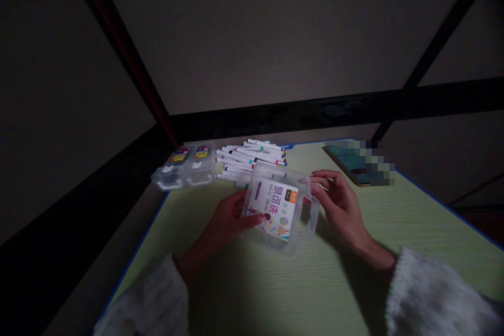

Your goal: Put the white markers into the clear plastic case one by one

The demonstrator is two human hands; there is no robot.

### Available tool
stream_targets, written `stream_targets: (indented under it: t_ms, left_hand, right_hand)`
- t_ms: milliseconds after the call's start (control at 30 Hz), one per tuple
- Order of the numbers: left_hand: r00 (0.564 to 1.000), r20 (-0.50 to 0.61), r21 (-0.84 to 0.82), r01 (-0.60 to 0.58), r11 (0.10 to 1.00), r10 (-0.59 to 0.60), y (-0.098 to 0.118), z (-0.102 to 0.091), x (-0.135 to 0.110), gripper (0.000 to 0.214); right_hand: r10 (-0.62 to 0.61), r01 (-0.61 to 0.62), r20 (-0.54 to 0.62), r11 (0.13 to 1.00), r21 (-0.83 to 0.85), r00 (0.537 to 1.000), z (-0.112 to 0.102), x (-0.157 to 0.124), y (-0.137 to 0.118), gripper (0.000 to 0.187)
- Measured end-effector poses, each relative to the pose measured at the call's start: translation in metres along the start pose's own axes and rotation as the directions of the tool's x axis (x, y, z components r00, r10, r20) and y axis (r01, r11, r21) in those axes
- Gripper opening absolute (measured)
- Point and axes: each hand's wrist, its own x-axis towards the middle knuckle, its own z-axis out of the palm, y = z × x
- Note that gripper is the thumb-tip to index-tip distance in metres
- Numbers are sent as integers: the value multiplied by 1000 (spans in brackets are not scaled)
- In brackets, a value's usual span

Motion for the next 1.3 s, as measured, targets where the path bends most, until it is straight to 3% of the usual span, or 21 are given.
stream_targets:
  t_ms: [67,200,367,600,767,967,1067,1133,1200,1300]
  left_hand:
    - [997,63,-8,43,999,-43,-3,5,-2,48]
    - [996,69,-81,61,995,-55,-5,13,-6,47]
    - [999,-40,-214,-30,976,21,-9,16,-4,51]
    - [977,-188,-301,-150,942,96,-15,13,1,48]
    - [947,-273,-276,-245,929,169,-16,10,6,51]
    - [858,-368,-35,-398,917,359,-16,13,7,56]
    - [783,-388,229,-429,874,486,-21,14,4,53]
    - [716,-341,514,-401,758,610,-26,12,1,41]
    - [698,-302,591,-398,702,650,-28,9,-2,35]
    - [613,11,784,-496,374,790,-27,3,-6,39]
  right_hand:
    - [17,-16,-25,999,30,1000,-1,2,-1,20]
    - [105,-101,-47,991,86,993,-1,2,-2,19]
    - [193,-195,36,974,112,981,1,0,2,21]
    - [98,-95,21,990,-100,995,3,-2,4,22]
    - [118,-104,135,988,-111,984,6,-6,1,17]
    - [170,-170,320,985,-30,932,11,-9,-5,17]
    - [249,-283,389,959,31,887,12,-9,-8,22]
    - [310,-390,435,915,106,845,12,-9,-7,26]
    - [334,-484,497,849,210,801,11,-10,-6,29]
    - [316,-567,573,754,333,756,9,-12,-2,33]
